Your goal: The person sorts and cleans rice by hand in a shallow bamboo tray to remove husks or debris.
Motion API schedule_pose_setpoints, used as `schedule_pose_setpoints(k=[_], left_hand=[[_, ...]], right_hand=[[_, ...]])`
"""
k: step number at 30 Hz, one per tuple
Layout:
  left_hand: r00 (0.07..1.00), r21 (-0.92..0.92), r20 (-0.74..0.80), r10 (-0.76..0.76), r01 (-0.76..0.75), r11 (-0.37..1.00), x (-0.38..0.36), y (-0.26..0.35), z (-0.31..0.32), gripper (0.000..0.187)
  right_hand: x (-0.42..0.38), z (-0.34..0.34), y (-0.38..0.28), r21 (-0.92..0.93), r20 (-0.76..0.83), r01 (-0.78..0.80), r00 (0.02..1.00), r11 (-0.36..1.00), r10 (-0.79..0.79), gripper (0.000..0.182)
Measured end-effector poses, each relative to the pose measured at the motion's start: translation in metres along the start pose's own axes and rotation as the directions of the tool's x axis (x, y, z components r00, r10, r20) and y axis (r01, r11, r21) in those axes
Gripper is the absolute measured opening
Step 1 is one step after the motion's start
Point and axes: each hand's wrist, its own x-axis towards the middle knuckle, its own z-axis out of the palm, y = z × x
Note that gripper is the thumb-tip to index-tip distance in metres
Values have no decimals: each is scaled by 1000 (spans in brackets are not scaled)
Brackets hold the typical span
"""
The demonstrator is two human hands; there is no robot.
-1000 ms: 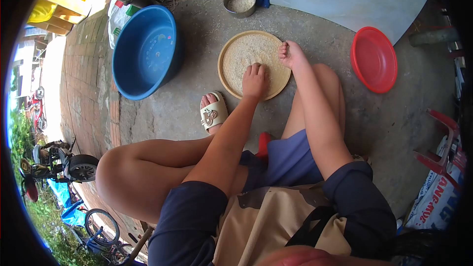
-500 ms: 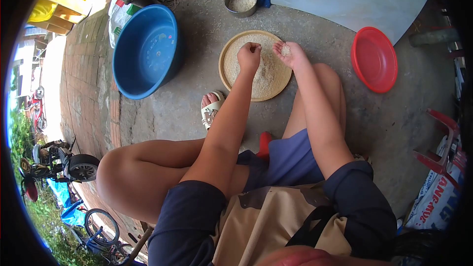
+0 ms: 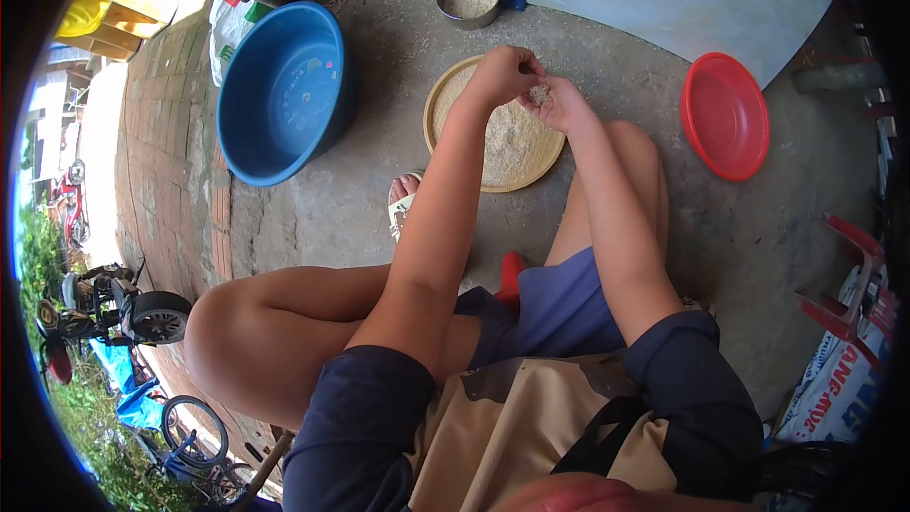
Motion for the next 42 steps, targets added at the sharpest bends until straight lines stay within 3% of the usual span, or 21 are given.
schedule_pose_setpoints(k=[2,4,7,10,14,17,20,22,23,25,26,28,29,31,32,34,35,37,38,40,42], left_hand=[[1000,23,-3,10,-10,1000,-3,7,-1,14],[999,114,-14,40,-38,993,-4,8,-2,14],[995,183,-56,79,-67,981,-2,5,-1,14],[995,123,-87,48,-37,992,0,2,0,14],[988,182,-114,103,-81,980,0,2,2,14],[994,205,-76,74,-57,977,0,3,5,16],[994,310,-74,80,-53,949,2,-3,7,21],[919,377,-260,298,-187,907,5,-18,8,24],[919,377,-260,296,-186,907,7,-25,8,24],[918,252,-392,65,39,967,9,-32,6,30],[918,252,-391,64,40,967,8,-36,8,30],[910,276,-413,-33,160,948,4,-50,15,41],[910,276,-413,-33,160,948,1,-57,23,41],[904,518,-424,62,186,835,-4,-74,50,51],[904,517,-423,60,186,836,-9,-83,64,51],[936,653,-310,166,82,753,-21,-99,90,53],[936,652,-310,166,82,754,-28,-105,100,53],[858,767,-280,430,-69,638,-44,-111,116,40],[857,765,-285,430,-68,641,-48,-113,119,40],[940,650,-183,289,-105,753,-56,-112,120,26],[919,685,-187,348,-132,717,-57,-111,118,16]], right_hand=[[-2,2,-1,-24,8,25,1000,999,-24,40],[-4,4,-4,-45,-1,-50,999,998,50,23],[-6,8,-2,-40,-42,-24,999,999,23,23],[-5,7,-3,-36,-33,-54,998,998,53,23],[-1,3,-3,-38,-10,-64,998,997,64,23],[-3,5,-2,-46,-40,-28,999,999,26,23],[-1,1,0,-72,48,41,998,997,-38,21],[6,-5,-1,12,81,60,995,998,-61,17],[10,-7,-2,13,81,59,995,998,-59,17],[14,-10,-6,77,-17,31,999,997,-30,19],[15,-13,-6,78,-17,30,999,997,-29,19],[15,-16,-8,141,192,-11,981,990,-17,27],[15,-16,-8,141,192,-11,981,990,-16,27],[12,-13,-10,124,229,-31,973,992,2,36],[10,-13,-11,124,228,-31,974,992,2,36],[8,-13,-12,136,206,-25,979,990,-4,43],[8,-13,-12,134,205,-24,979,991,-4,43],[7,-15,-13,174,144,15,989,985,-41,45],[7,-15,-14,169,143,15,989,985,-40,45],[8,-19,-16,219,143,-12,989,976,-20,44],[12,-22,-15,244,93,10,995,970,-33,42]])
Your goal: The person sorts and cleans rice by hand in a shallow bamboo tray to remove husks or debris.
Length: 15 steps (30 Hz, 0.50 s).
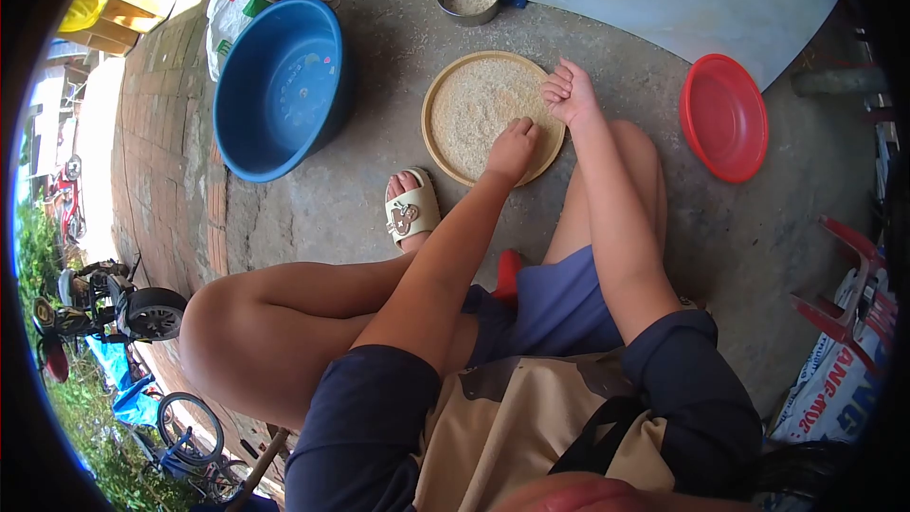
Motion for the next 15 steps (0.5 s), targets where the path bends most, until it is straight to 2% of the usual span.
schedule_pose_setpoints(k=[2,3,4,5,6,7,8,10,12,13,14,15], left_hand=[[983,-121,175,-64,86,989,5,-5,-3,11],[983,-122,170,-66,88,989,9,-8,-4,11],[988,-220,71,-136,149,964,13,-10,-4,9],[977,-322,-22,-214,195,926,18,-13,-5,8],[976,-323,-29,-216,195,926,24,-12,-8,8],[939,-426,-85,-332,267,865,33,-10,-16,7],[886,-528,-128,-445,319,787,45,-7,-25,7],[881,-559,-121,-458,320,764,68,0,-47,8],[909,-713,36,-416,315,627,88,9,-70,8],[941,-805,64,-332,245,540,94,13,-77,11],[941,-805,63,-333,245,540,99,16,-83,11],[954,-749,130,-269,272,605,105,24,-96,13]], right_hand=[[5,-6,1,21,-46,27,999,999,-26,40],[6,-8,1,66,-121,59,991,996,-51,35],[7,-9,1,106,-197,94,978,990,-72,30],[8,-10,1,100,-194,92,978,991,-72,30],[8,-10,0,107,-268,106,960,989,-74,28],[10,-12,-1,110,-340,122,937,986,-78,25],[12,-13,-1,103,-333,122,939,987,-82,25],[17,-23,0,37,-307,130,945,991,-113,22],[18,-18,3,11,-352,132,928,991,-119,18],[17,-13,6,-14,-400,129,908,992,-124,14],[13,-9,8,-15,-399,128,909,992,-123,14],[8,-3,8,-51,-364,112,923,992,-123,12]])
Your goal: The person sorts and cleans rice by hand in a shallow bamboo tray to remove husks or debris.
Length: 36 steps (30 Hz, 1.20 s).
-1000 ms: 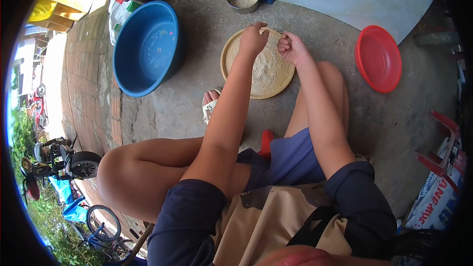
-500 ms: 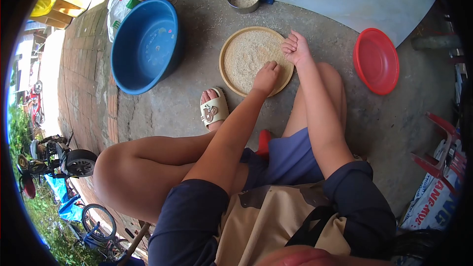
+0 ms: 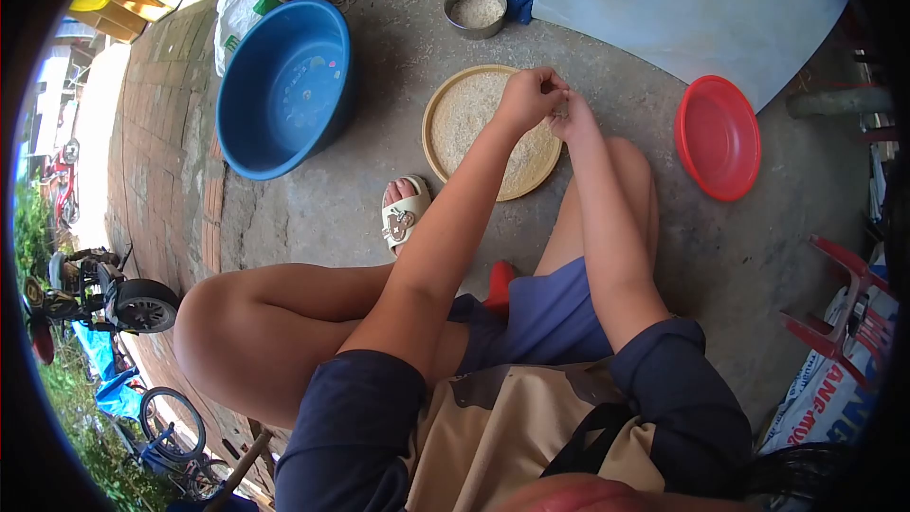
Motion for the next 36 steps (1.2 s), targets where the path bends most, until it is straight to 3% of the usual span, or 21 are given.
schedule_pose_setpoints(k=[1,2,4,5,7,8,10,13,14,18,20,24,26,29,30,31,33,36], left_hand=[[995,89,94,-16,8,996,2,4,0,15],[995,87,94,-18,9,996,1,6,1,15],[990,347,21,142,-140,927,0,4,5,19],[990,345,22,142,-141,928,2,4,6,19],[949,388,-212,235,-139,911,8,-4,4,23],[950,389,-208,233,-139,911,11,-9,2,23],[966,382,-260,6,98,919,15,-23,-2,27],[952,389,-303,36,89,917,11,-56,5,32],[965,416,-263,1,112,903,8,-67,8,46],[985,601,-153,84,25,799,-4,-112,29,59],[994,739,-56,97,-24,673,-9,-124,34,68],[996,799,17,89,-67,598,-21,-113,39,67],[969,736,73,236,-212,643,-26,-117,44,58],[957,711,124,264,-271,649,-44,-115,49,45],[907,710,104,409,-356,608,-49,-114,51,31],[908,715,98,408,-349,606,-57,-113,50,31],[897,672,235,374,-428,604,-73,-111,44,25],[890,713,273,364,-442,545,-90,-115,31,18]], right_hand=[[-9,4,-1,-39,37,0,999,999,1,12],[-17,9,-3,-34,134,0,991,999,4,13],[-6,0,-5,-82,196,-25,980,996,40,16],[0,-5,-8,-128,256,-48,963,991,80,20],[1,-7,-14,-86,267,-135,952,987,153,26],[1,-8,-16,-43,282,-221,933,974,224,32],[-6,-5,-20,-21,303,-207,931,978,204,38],[-11,-2,-26,-10,329,-204,924,979,196,45],[-12,-2,-27,-19,337,-216,918,976,209,46],[-7,-6,-30,-48,366,-245,898,968,245,45],[-10,-5,-32,-36,348,-240,907,970,237,45],[-9,-7,-35,-38,361,-237,903,971,234,44],[-7,-7,-35,-45,359,-227,905,973,228,44],[-8,-7,-34,-41,337,-209,918,977,210,44],[-8,-7,-33,-30,316,-202,927,979,202,44],[-9,-7,-32,-36,321,-207,924,978,208,44],[-9,-5,-29,-24,265,-172,949,985,173,43],[-9,-5,-25,-38,245,-147,958,988,151,40]])
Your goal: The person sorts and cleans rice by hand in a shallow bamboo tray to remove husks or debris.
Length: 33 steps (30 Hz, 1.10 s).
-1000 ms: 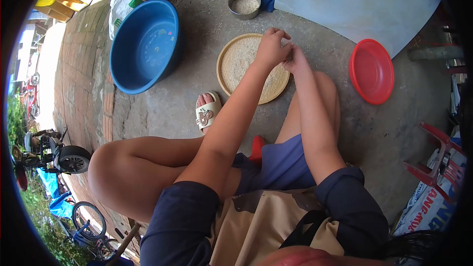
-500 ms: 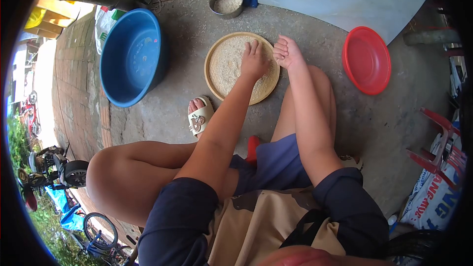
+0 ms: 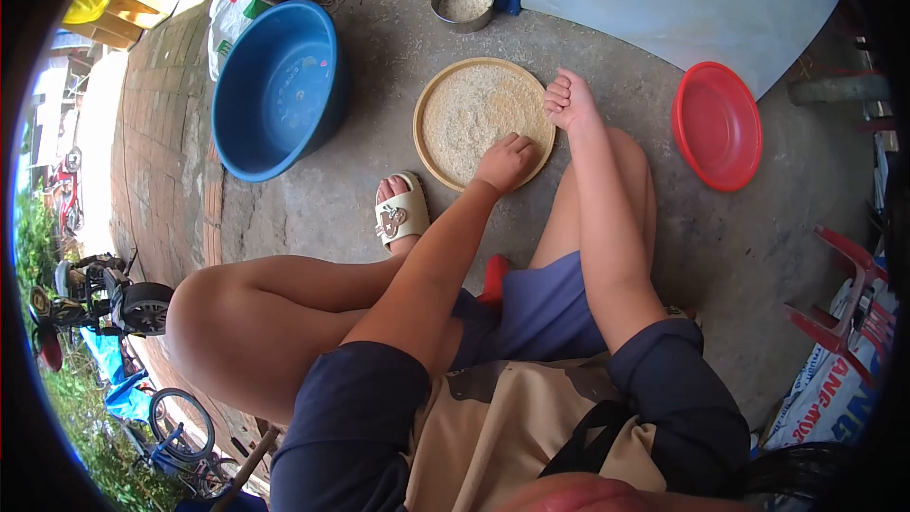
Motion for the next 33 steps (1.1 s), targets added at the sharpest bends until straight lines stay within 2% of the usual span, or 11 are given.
schedule_pose_setpoints(k=[5,9,12,15,19,21,22,23,26,29,33], left_hand=[[994,23,61,-91,90,996,-18,-15,-12,12],[918,-125,-77,-390,379,917,-18,-32,-26,10],[783,-331,-249,-570,485,810,-10,-43,-45,8],[621,-503,-220,-753,589,633,9,-33,-80,10],[667,-589,-136,-732,540,601,39,-26,-105,13],[773,-693,-46,-633,432,578,53,-18,-111,16],[802,-830,87,-591,386,402,57,-8,-119,18],[805,-829,92,-586,388,403,60,1,-123,18],[920,-414,-160,-358,267,870,61,12,-124,23],[875,-270,-252,-413,346,898,45,4,-97,29],[890,-173,-168,-423,396,902,7,2,-58,36]], right_hand=[[2,-1,6,-26,-35,8,999,1000,-9,37],[7,-3,9,-56,-81,-7,997,998,2,32],[8,-1,16,-90,-83,-10,997,996,2,24],[5,5,23,-194,-65,-19,998,981,6,17],[-10,24,31,-382,32,-99,992,919,120,28],[-20,32,35,-414,20,-69,996,908,85,30],[-21,31,36,-450,7,-43,999,892,52,33],[-21,30,35,-443,6,-41,999,895,48,33],[-7,20,34,-445,133,16,990,896,49,34],[5,11,31,-340,62,-23,997,940,47,34],[4,8,26,-443,-8,-36,999,896,36,30]])
